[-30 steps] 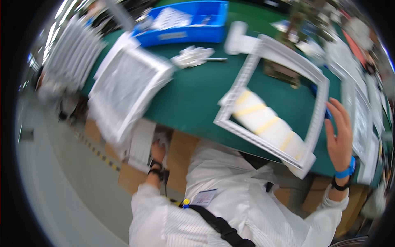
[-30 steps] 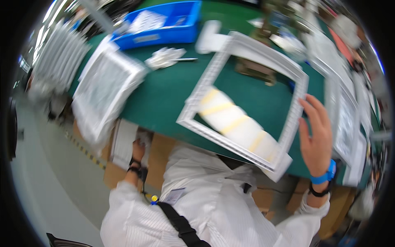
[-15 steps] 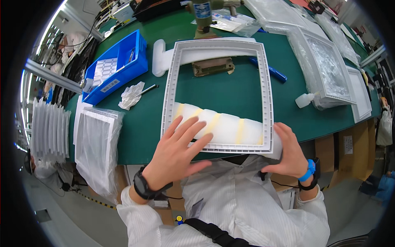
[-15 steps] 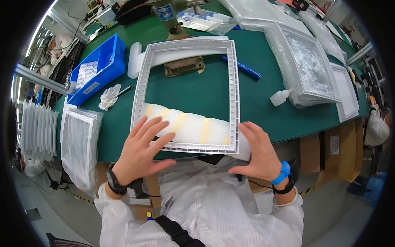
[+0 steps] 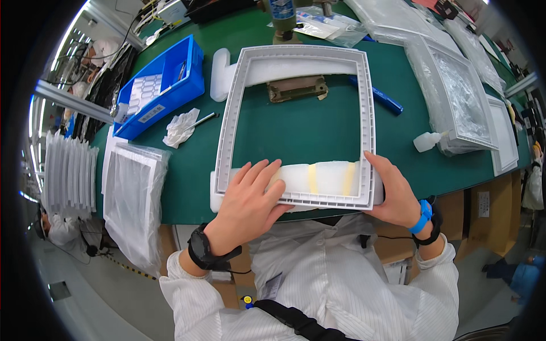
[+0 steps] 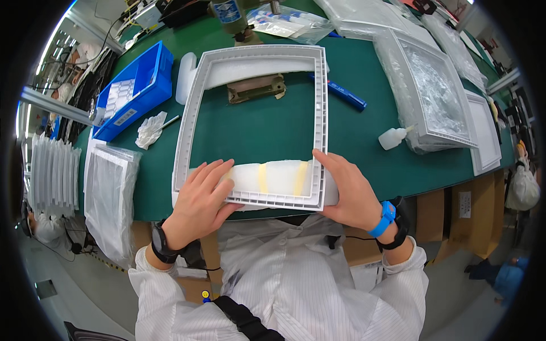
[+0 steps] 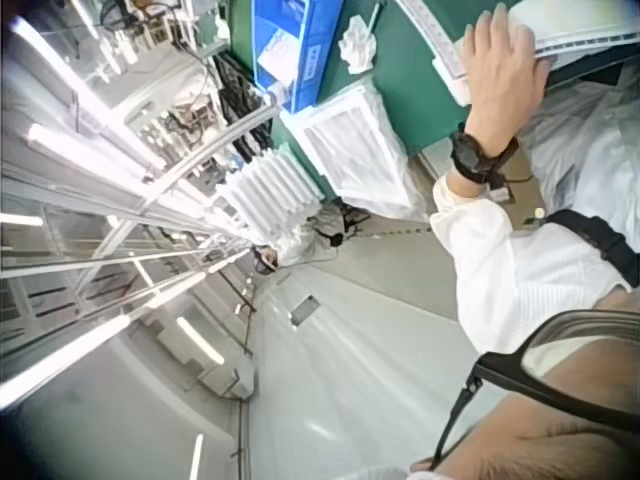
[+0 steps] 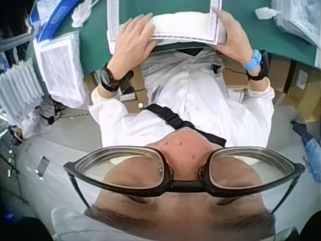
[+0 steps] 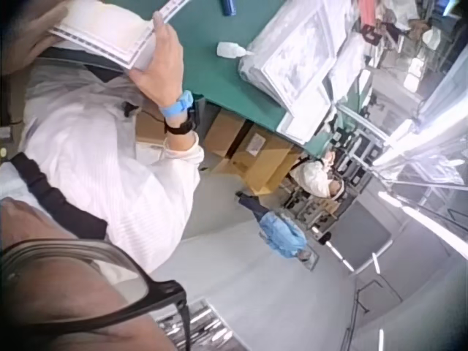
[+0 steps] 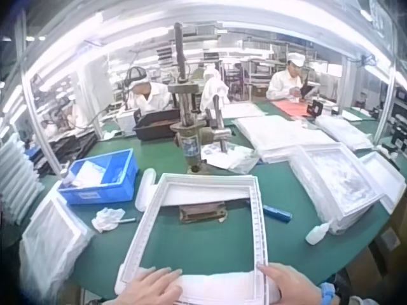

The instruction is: Assembling a plastic component frame using foam strips, a threaded metal rod, and a blue application tool at a factory workbench.

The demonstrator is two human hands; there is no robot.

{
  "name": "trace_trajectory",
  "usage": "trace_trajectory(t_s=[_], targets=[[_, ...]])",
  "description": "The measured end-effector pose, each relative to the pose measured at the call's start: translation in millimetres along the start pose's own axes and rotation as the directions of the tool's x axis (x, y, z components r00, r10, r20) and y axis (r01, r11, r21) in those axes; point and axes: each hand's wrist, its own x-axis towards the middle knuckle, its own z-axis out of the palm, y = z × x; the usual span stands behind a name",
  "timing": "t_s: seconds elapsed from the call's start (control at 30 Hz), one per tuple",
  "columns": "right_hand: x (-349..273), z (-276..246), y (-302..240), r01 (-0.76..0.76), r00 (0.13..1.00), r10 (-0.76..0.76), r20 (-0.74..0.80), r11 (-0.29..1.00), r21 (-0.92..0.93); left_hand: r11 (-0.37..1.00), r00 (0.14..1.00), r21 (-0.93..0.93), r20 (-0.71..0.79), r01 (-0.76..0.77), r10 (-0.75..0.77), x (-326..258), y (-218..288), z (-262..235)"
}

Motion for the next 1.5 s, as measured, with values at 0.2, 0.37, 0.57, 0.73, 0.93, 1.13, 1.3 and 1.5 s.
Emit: trace_trajectory(t_s=[0.2, 0.37, 0.57, 0.73, 0.93, 1.13, 1.3, 1.5], targets=[[-4.7, 10.5, -3.4, -0.040, 0.998, 0.039, -0.052, 0.999, -0.027, 0.999, 0.996, 0.022, -0.088, 0.025, -0.023, 4.9, 1.1, 13.3], [-3.4, 6.5, -4.7, -0.049, 0.999, 0.049, -0.001, 0.997, -0.059, 1.000, 0.992, 0.017, -0.126, 0.016, -0.013, 3.5, 0.5, 19.0], [1.5, -49.1, -17.4, -0.113, 0.989, 0.111, 0.093, 0.993, 0.019, 0.897, 0.887, -0.435, -0.379, 0.080, -0.264, -5.2, -50.5, -38.5], [59.2, -42.4, 14.7, -0.226, 0.936, -0.001, -0.353, 0.767, -0.600, 0.928, 0.873, 0.032, -0.353, 0.371, -0.337, 0.3, -174.1, -0.6], [131.3, -19.3, 72.9, -0.367, 0.929, 0.226, -0.292, 0.493, -0.789, 0.913, 0.894, 0.053, -0.234, 0.404, -0.382, 17.2, -197.2, 5.8], [118.4, -35.0, 48.7, -0.445, 0.870, 0.077, -0.487, 0.549, -0.708, 0.922, 0.793, -0.326, -0.496, 0.208, -0.354, 21.5, -149.5, -39.0], [112.9, -42.6, -10.1, -0.440, 0.873, 0.108, -0.475, 0.595, -0.673, 0.944, 0.901, -0.326, -0.420, -0.037, -0.109, 40.7, -112.0, -34.4], [116.6, -30.9, -56.3, -0.112, 0.927, -0.044, -0.372, 0.916, -0.385, 0.901, 0.902, -0.403, -0.310, 0.161, -0.300, 42.3, -111.1, -13.8]])
